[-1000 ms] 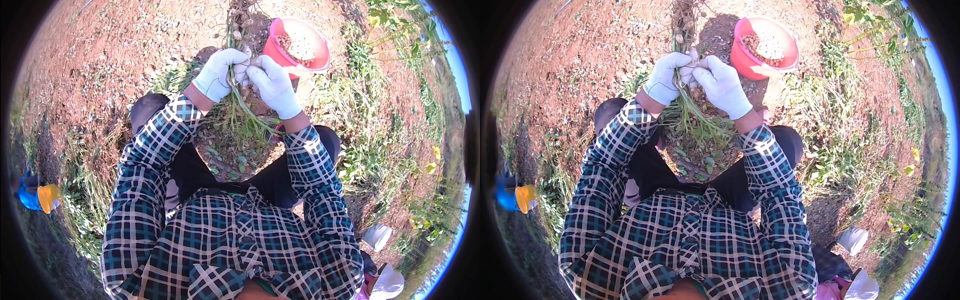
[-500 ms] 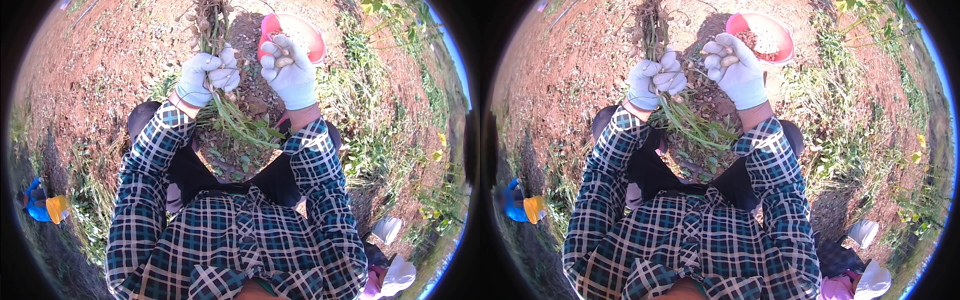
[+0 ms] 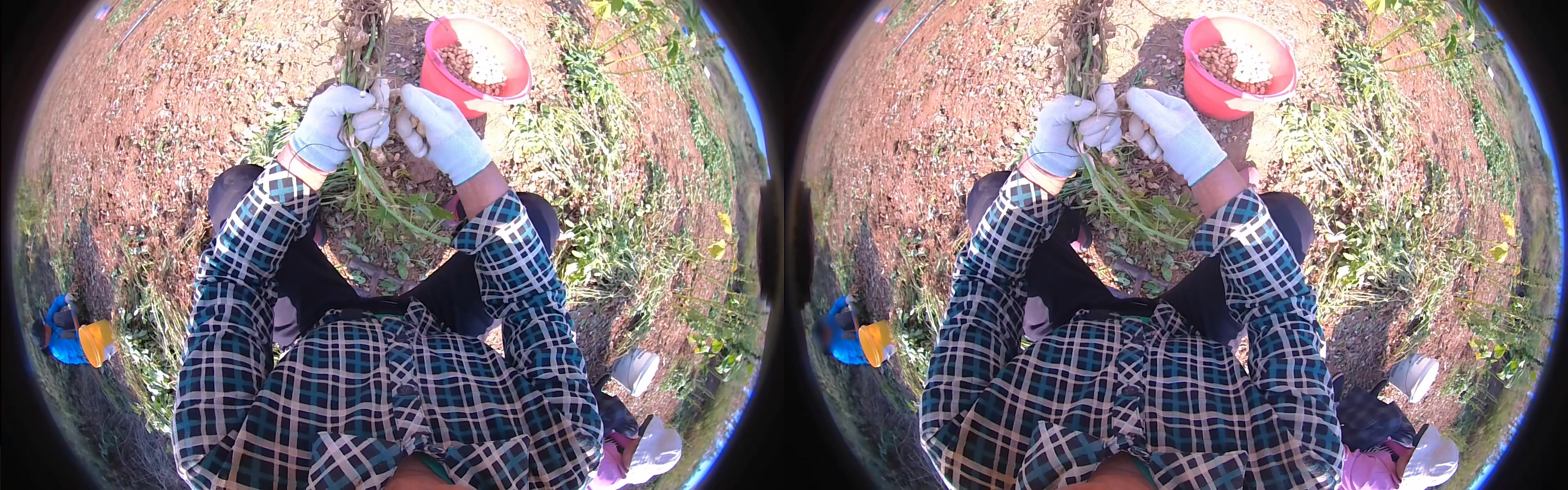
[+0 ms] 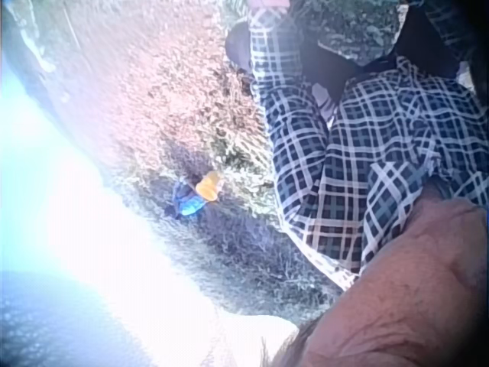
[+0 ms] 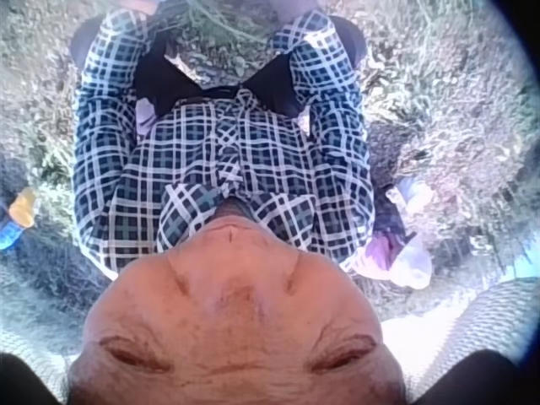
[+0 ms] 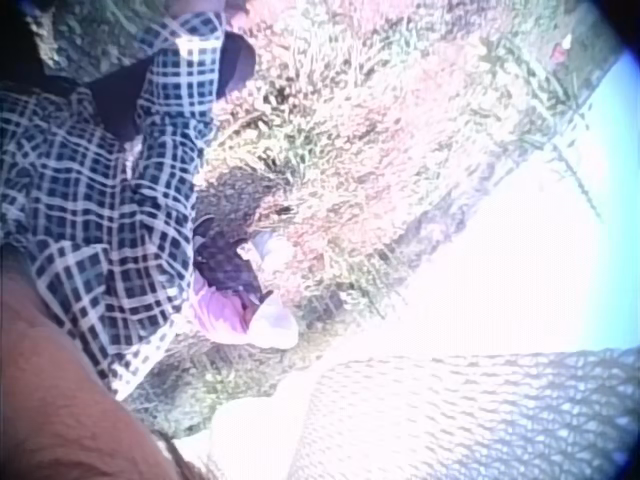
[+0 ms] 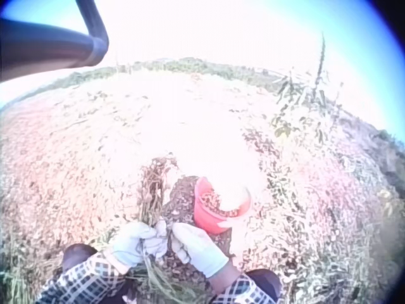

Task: The person sits on the ground and cleans harvested root vegetables by hand. They remove soil and green tops from the roots and place the cleaned produce into a red bucket.

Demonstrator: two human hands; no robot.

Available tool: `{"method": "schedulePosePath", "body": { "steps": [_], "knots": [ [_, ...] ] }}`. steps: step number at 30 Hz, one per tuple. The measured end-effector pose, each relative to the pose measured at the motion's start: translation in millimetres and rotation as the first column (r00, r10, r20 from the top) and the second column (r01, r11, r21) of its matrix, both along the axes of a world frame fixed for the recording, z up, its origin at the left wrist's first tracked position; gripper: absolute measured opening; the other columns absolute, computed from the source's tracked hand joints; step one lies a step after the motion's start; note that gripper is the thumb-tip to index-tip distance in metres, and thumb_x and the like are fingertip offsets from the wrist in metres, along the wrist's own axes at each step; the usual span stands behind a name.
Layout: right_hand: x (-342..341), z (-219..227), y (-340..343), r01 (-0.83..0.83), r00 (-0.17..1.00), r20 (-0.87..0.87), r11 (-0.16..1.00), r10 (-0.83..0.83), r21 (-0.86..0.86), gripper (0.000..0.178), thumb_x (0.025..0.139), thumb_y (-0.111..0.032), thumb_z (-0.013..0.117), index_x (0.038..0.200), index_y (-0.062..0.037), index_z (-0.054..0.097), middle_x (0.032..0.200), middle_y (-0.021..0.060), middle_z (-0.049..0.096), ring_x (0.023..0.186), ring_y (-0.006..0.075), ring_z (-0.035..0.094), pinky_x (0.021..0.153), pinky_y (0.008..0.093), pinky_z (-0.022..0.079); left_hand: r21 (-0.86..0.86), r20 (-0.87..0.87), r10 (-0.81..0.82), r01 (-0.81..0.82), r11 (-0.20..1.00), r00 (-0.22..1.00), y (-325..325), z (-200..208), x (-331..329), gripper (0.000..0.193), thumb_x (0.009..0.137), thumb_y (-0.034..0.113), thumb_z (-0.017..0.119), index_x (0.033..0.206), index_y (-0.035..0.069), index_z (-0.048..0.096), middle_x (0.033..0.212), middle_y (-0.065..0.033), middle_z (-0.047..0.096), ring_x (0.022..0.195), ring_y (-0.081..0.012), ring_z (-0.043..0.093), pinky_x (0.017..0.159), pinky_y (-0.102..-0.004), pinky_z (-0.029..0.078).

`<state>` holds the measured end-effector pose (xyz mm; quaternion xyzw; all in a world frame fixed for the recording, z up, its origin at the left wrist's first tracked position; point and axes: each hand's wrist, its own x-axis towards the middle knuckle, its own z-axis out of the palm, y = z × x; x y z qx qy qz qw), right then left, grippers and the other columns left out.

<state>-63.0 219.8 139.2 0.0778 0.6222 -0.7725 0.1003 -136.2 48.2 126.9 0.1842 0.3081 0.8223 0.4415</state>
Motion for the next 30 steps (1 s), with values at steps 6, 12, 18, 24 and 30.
{"method": "schedulePosePath", "body": {
  "steps": [6,12,18,24,30],
  "knots": [
    [-3.6,-3.3,0.5,0.077,0.99,-0.123,0.996,-0.071,0.044,0.019,0.09,-0.023,0.056,0.09,-0.0043,0.056,0.068,-0.0003,0.054,0.052,0.0066,0.048,0.045,0.0202,0.036,-0.17,0.089,0.247,-0.23,0.958,0.965,9.5,6.4,3.5,0.026,0.086,0.023,0.046,0.081,0.0,0.057,0.052,0.0009,0.039,0.047,-0.0164,0.039,0.055,-0.0329,0.039],
    [-10.0,-11.1,2.7,0.262,0.962,0.011,0.912,-0.272,-0.316,0.013,0.087,-0.016,0.055,0.094,-0.0049,0.054,0.074,0.0049,0.059,0.054,0.0113,0.051,0.046,0.024,0.041,0.192,0.066,-0.01,-0.003,0.981,0.998,11.9,-0.1,8.3,0.03,0.086,0.03,0.047,0.083,0.001,0.056,0.049,-0.0001,0.038,0.048,-0.0181,0.042,0.054,-0.0338,0.039],
    [-7.6,-14.9,12.9,0.101,0.985,0.027,0.447,-0.169,-0.889,0.008,0.088,-0.012,0.045,0.09,-0.0074,0.051,0.068,0.0032,0.052,0.049,0.0115,0.043,0.043,0.0248,0.035,0.245,0.004,-0.147,0.141,0.959,0.989,16.3,5.5,16.8,0.028,0.079,0.034,0.051,0.07,0.008,0.045,0.048,-0.001,0.038,0.048,-0.0201,0.041,0.054,-0.0339,0.036],
    [-38.1,21.0,107.8,0.392,0.865,-0.033,0.717,-0.5,-0.577,0.013,0.091,-0.02,0.048,0.087,-0.0078,0.051,0.07,0.002,0.053,0.053,0.0116,0.045,0.047,0.024,0.037,0.319,0.012,-0.119,0.109,0.942,0.993,4.6,9.1,12.2,0.026,0.078,0.032,0.053,0.068,0.01,0.042,0.048,0.0015,0.036,0.05,-0.0172,0.04,0.052,-0.0312,0.031],
    [-86.7,-15.4,202.0,0.596,0.803,-0.237,0.722,-0.547,0.351,0.048,0.088,-0.032,0.058,0.122,0.0017,0.051,0.12,0.0151,0.053,0.115,0.0223,0.047,0.096,0.0383,0.038,0.243,0.027,0.025,-0.031,0.97,0.999,5.0,2.5,4.8,0.033,0.084,0.04,0.054,0.072,0.011,0.044,0.046,0.0046,0.029,0.047,-0.0165,0.036,0.05,-0.0309,0.029]
  ]
}}
